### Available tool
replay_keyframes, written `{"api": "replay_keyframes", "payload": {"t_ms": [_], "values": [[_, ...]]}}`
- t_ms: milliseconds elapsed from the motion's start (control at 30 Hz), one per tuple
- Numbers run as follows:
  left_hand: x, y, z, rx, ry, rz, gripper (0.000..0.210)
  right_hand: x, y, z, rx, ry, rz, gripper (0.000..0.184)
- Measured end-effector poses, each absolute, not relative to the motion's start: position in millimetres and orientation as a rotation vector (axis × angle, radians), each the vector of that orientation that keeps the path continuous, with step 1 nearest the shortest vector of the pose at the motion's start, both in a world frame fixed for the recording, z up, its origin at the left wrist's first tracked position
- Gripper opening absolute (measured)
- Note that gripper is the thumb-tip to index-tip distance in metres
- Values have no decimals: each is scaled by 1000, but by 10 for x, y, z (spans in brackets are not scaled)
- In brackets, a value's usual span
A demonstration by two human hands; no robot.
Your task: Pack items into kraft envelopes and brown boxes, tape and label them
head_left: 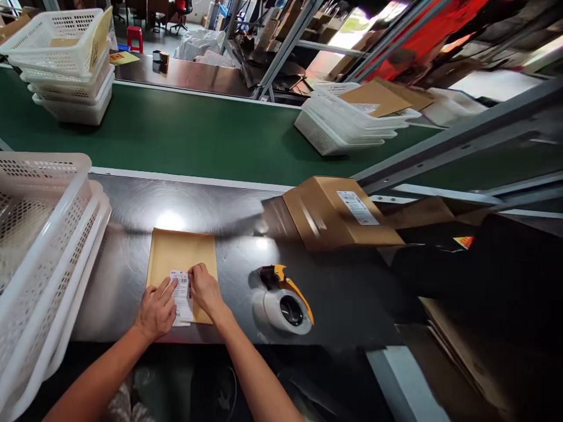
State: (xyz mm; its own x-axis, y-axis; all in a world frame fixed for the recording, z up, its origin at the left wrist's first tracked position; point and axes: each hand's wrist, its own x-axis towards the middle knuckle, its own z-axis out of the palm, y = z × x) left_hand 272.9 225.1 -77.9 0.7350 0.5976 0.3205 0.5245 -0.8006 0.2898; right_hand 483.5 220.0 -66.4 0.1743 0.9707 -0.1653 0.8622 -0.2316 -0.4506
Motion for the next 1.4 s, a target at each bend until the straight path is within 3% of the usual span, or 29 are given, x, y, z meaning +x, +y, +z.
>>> {"api": "replay_keyframes", "payload": {"t_ms": [200,433,600,1067,1400], "values": [[2720,2237,-800,2717,923,541,19,4835,2209,-579,-2146,-1782,609,19],[2702,2225,-816,2730,941,518,19,5130,2376,-265,-2014,-1776,632,32],[2703,2226,-822,2742,932,570,18,5013,2304,-340,-2064,-1781,780,16],[2692,2247,-800,2785,923,612,16,4951,2449,-442,-2316,-1620,916,18],[2686,2238,-773,2778,959,592,15,4850,2352,-765,-2280,-1566,498,16]]}}
